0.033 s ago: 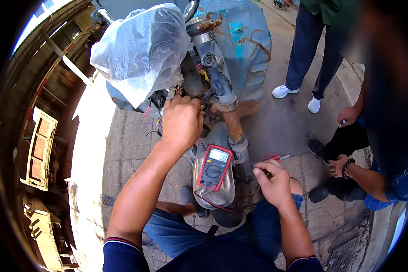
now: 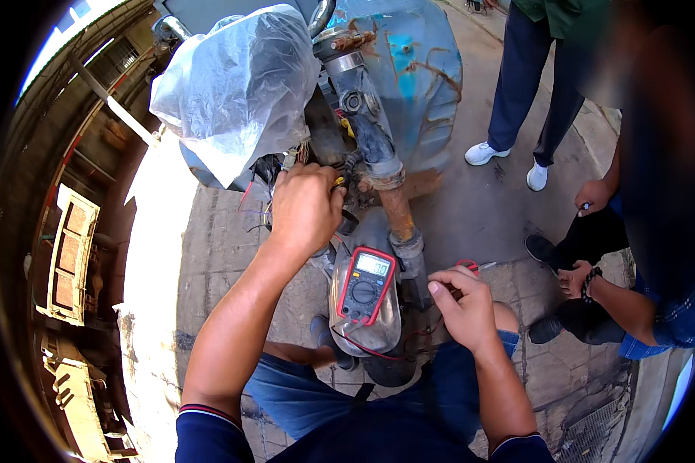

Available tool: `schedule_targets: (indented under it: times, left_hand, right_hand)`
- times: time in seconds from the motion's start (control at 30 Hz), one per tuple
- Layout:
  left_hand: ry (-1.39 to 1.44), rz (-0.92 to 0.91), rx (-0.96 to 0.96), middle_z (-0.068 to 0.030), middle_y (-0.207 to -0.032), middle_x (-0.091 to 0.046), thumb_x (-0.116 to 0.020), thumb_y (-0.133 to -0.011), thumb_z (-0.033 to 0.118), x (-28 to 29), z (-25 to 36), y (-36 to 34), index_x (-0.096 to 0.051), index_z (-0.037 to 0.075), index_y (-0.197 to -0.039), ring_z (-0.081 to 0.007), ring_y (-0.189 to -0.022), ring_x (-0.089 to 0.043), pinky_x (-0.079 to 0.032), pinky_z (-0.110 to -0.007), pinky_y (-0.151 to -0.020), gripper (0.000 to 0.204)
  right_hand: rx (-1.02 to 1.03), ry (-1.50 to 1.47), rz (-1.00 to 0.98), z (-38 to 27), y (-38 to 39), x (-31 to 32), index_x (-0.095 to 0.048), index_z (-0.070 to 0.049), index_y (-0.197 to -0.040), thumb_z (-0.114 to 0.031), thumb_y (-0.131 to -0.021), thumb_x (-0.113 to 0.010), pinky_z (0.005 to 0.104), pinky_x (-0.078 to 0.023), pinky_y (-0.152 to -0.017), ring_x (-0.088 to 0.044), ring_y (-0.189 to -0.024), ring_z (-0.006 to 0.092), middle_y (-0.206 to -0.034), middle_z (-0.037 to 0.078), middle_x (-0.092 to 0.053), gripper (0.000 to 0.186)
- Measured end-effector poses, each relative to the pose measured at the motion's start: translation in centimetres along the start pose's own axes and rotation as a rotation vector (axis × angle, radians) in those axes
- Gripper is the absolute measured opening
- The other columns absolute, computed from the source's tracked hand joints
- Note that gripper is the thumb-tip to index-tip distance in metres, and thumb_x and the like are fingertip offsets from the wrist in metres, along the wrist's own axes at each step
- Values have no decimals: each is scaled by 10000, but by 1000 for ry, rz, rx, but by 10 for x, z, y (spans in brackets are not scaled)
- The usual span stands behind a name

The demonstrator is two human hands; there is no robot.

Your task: The person uses a multimeter to test electrical connections on a vehicle's wiring harness. They then use red-handled scissors to cut and strip wires while another person assists by holding the harness. The task involves troubleshooting and modifying the vehicle's electrical system.

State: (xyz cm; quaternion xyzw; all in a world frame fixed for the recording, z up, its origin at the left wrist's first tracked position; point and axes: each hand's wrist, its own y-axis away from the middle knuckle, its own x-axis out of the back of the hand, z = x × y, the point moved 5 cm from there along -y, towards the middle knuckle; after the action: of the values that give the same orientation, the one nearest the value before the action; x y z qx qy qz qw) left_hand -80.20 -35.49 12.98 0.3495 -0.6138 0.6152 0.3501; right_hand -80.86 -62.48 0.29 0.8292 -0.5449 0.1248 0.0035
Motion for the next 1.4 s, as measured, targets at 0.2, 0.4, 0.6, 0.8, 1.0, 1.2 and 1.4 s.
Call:
schedule_targets:
  times: [0.2,0.4,0.6,0.8,1.0,1.2,1.4]
  left_hand:
    - [796,-301,600,-16,-845,-703,-730,-990,115,4,-48,-11,-728,-67,-1046,-84,-729,-580,-470,-274,-662,190]
    - [896,-368,661,-19,-926,-699,-739,-995,139,5,-59,-10,-714,-40,-1109,-93,-814,-591,-480,-267,-740,214]
    - [985,-484,649,-36,-1007,-699,-724,-990,127,13,-65,-14,-692,-37,-1169,-122,-896,-611,-486,-276,-829,245]
    - [985,-562,623,-40,-1071,-707,-722,-978,118,12,-67,-15,-680,-34,-1218,-124,-976,-619,-485,-283,-926,288]
    - [886,-580,568,-38,-1040,-720,-710,-992,108,7,-68,-11,-707,-34,-1157,-112,-957,-620,-495,-281,-895,219]
    - [916,-581,549,-39,-1035,-718,-705,-995,92,5,-59,-10,-703,-29,-1169,-107,-952,-611,-489,-273,-879,211]
    - [856,-461,515,-46,-1084,-704,-684,-999,83,13,-65,-11,-677,-29,-1217,-111,-977,-608,-484,-277,-892,244]
  right_hand:
    - [-156,-679,-144,-40,-49,-62,-695,56,-1243,-96,-1042,-651,220,-511,-686,-639,-754,77,-898,61,-719,256]
    - [-249,-1053,-119,-63,-95,-127,-659,32,-1304,-147,-1082,-610,235,-475,-570,-590,-637,88,-843,48,-677,289]
    - [-368,-1215,-142,-79,-124,-160,-640,4,-1258,-176,-1100,-574,237,-416,-492,-513,-553,84,-753,21,-608,248]
    - [-332,-1112,-58,-73,-135,-170,-690,-22,-995,-151,-1062,-617,236,-385,-487,-489,-546,57,-698,-35,-567,163]
    - [-296,-1224,23,-68,-122,-168,-680,-10,-966,-105,-1028,-618,234,-368,-490,-477,-557,51,-693,-17,-555,129]
    - [-187,-1074,125,-64,-111,-156,-675,41,-944,-93,-997,-606,247,-369,-496,-443,-536,76,-649,-1,-506,160]
    - [-98,-872,114,-72,-86,-119,-678,50,-1077,-91,-1037,-595,231,-401,-535,-514,-587,75,-735,36,-607,168]
